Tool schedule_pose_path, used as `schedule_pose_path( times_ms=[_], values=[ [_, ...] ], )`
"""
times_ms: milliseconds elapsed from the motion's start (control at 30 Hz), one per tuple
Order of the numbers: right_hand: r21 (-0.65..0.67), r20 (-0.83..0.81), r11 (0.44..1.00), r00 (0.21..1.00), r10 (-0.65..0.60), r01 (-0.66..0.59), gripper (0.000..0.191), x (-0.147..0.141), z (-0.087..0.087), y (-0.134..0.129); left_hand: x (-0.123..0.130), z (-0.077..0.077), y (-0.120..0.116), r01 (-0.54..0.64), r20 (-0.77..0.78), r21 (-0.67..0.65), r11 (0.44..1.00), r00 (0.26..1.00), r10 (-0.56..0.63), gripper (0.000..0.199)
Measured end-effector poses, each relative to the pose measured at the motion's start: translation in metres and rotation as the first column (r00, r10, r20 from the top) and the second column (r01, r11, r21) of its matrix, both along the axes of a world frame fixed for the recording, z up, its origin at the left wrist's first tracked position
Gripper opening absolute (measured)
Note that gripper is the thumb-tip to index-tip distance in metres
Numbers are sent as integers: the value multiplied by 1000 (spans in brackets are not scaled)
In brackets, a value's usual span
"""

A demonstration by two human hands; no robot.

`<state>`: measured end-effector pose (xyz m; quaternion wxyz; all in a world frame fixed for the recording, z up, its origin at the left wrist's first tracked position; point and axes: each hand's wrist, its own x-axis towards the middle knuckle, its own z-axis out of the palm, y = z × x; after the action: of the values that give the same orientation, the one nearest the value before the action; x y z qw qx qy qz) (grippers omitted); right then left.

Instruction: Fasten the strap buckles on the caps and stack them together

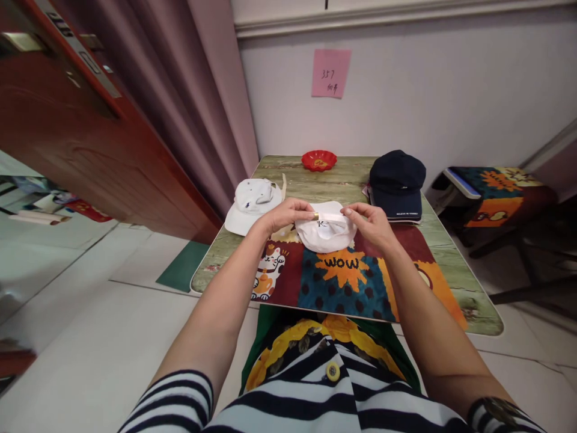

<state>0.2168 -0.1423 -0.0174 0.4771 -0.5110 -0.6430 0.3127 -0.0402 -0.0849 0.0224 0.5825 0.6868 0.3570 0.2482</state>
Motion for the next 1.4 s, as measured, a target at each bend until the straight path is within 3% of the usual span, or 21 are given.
schedule_pose_path(
  times_ms=[333,600,733,867,933,1033,1133,1233,1333,1400],
  values=[
    [-54,56,996,995,78,-74,38,20,3,-3,-6,-4,-1,-1,-29,127,992,1000,5,29],
    [-202,-105,955,975,198,-216,48,44,8,-14,-23,15,-5,17,-190,255,967,981,33,40],
    [-309,-154,886,938,312,-345,43,35,11,-8,-9,15,-1,157,-275,266,951,958,-82,37],
    [-427,-262,795,901,347,-430,37,29,10,-6,-6,3,8,146,-288,261,954,955,-67,29],
    [-427,-280,793,898,341,-434,36,32,9,-6,-11,-1,9,129,-283,247,960,958,-56,28],
    [-363,-280,836,904,324,-412,45,43,5,-6,-24,0,5,108,-298,258,960,954,-27,30],
    [-254,-155,919,951,268,-300,43,65,-7,2,-39,1,1,13,-324,330,944,941,100,35],
    [-86,182,981,965,186,-173,47,79,-27,19,-47,-8,3,14,-357,440,898,920,161,47],
    [20,429,977,885,183,-212,60,70,-44,35,-38,-23,11,108,-399,525,844,907,132,60],
    [30,460,965,861,219,-261,48,56,-46,39,-29,-27,14,123,-397,527,841,911,115,48]
  ],
)
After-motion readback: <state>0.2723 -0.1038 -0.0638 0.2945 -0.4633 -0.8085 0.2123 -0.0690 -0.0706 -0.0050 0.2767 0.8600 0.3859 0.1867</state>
